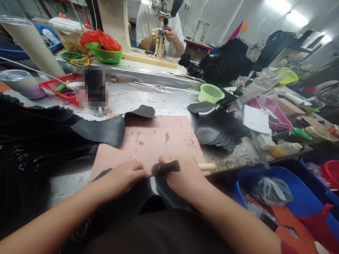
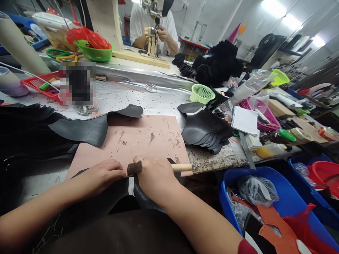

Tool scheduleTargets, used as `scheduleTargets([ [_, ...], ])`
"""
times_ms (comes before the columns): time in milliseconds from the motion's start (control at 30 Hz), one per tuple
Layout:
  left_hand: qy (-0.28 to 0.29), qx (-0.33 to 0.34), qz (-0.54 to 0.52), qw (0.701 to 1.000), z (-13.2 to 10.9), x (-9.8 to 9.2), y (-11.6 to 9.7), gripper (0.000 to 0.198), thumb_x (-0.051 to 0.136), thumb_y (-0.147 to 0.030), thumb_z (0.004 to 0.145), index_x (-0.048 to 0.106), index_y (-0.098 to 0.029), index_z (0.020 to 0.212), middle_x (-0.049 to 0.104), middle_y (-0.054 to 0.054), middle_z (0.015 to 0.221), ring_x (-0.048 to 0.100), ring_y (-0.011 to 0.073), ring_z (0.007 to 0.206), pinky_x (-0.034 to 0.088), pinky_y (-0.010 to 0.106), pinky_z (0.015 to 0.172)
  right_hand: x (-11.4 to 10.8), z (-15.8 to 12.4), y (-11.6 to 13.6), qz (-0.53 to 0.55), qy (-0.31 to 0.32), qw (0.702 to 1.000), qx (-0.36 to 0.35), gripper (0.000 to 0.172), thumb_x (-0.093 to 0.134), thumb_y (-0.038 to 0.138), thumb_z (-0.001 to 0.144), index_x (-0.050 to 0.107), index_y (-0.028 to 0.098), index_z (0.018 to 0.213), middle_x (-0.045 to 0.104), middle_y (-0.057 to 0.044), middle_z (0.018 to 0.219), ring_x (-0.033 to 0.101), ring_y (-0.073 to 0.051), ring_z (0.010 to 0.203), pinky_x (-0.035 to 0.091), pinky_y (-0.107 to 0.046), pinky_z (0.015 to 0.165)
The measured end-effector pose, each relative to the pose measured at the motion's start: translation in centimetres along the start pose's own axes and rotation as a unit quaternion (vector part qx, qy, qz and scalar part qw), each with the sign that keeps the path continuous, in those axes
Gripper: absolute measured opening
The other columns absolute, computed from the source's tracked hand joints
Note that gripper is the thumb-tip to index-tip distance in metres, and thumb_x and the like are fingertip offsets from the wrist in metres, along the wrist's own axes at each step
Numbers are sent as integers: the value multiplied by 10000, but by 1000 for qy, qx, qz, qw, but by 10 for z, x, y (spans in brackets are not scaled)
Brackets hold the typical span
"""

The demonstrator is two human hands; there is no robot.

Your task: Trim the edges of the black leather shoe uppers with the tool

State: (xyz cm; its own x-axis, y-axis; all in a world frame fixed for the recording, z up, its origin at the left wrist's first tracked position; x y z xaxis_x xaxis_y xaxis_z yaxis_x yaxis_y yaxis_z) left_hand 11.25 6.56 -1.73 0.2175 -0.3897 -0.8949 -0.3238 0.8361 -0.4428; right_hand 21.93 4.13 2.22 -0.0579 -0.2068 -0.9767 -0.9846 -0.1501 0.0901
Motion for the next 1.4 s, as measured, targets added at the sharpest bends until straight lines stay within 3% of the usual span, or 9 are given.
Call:
scheduleTargets([
  [167,8,7,14,1000,-8,-1,4,332,373,-52,812,618,-239,935,573,25,842,510,142,763,398,245,711,2,4,9,-4,61,998,-30,194,422,113,748,582,201,815,636,-15,641,571,-157,585,222,-259,454],
  [233,11,7,23,1000,-11,-2,6,389,382,-10,779,604,-265,972,567,19,855,510,143,770,395,251,723,-1,6,8,8,52,998,-16,195,418,121,754,585,206,809,633,-9,644,565,-152,587,222,-255,460],
  [333,12,0,-8,1000,-16,-5,9,300,396,-37,789,618,-213,890,567,22,805,514,130,731,400,220,683,0,9,13,27,33,998,-35,188,436,137,741,582,218,828,637,1,690,558,-148,587,214,-252,460],
  [700,10,-11,-18,1000,-29,-10,20,282,403,-72,807,636,-218,873,562,27,791,515,132,730,395,225,684,10,22,33,3,89,994,-70,189,447,124,721,592,204,813,641,-9,695,552,-146,594,243,-245,470],
  [867,1,-14,-46,999,-37,-9,27,299,394,-47,795,620,-220,887,561,21,806,511,127,759,388,214,710,10,26,40,2,56,996,-75,198,436,150,743,590,208,854,641,-10,703,553,-146,599,246,-248,485],
  [1000,-6,-27,-35,999,-43,-11,31,301,386,-67,798,629,-225,881,554,25,803,495,131,750,385,223,704,18,27,46,-14,82,992,-92,210,451,146,730,603,208,861,639,-13,692,557,-151,592,257,-249,486],
  [1133,-12,-35,-51,998,-47,-16,32,289,358,-84,814,622,-200,845,559,30,804,494,133,756,393,227,706,10,31,51,-10,58,995,-80,225,438,160,748,604,216,889,646,-13,716,569,-156,611,271,-246,489],
  [1267,-27,-24,-36,999,-50,-19,33,273,377,-89,807,627,-199,805,547,27,758,487,137,729,383,230,676,9,34,59,-18,94,991,-92,234,457,128,716,631,218,845,653,-14,731,575,-154,638,283,-243,492],
  [1400,-40,-42,-51,997,-56,-19,39,261,392,-84,810,624,-202,814,560,19,778,496,127,743,381,214,688,5,40,63,-15,57,995,-84,246,441,159,737,624,231,884,650,-14,745,575,-158,644,305,-244,509],
])
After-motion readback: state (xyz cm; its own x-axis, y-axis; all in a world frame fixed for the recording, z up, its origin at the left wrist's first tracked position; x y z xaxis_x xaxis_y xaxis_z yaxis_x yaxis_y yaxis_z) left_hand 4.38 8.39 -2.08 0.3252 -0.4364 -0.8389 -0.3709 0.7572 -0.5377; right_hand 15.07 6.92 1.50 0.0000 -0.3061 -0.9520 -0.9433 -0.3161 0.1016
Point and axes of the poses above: each hand's wrist, its own z-axis towards the middle knuckle, its own x-axis out of the palm, y = z × x, the point moved 7 cm from there along z, towards the middle knuckle
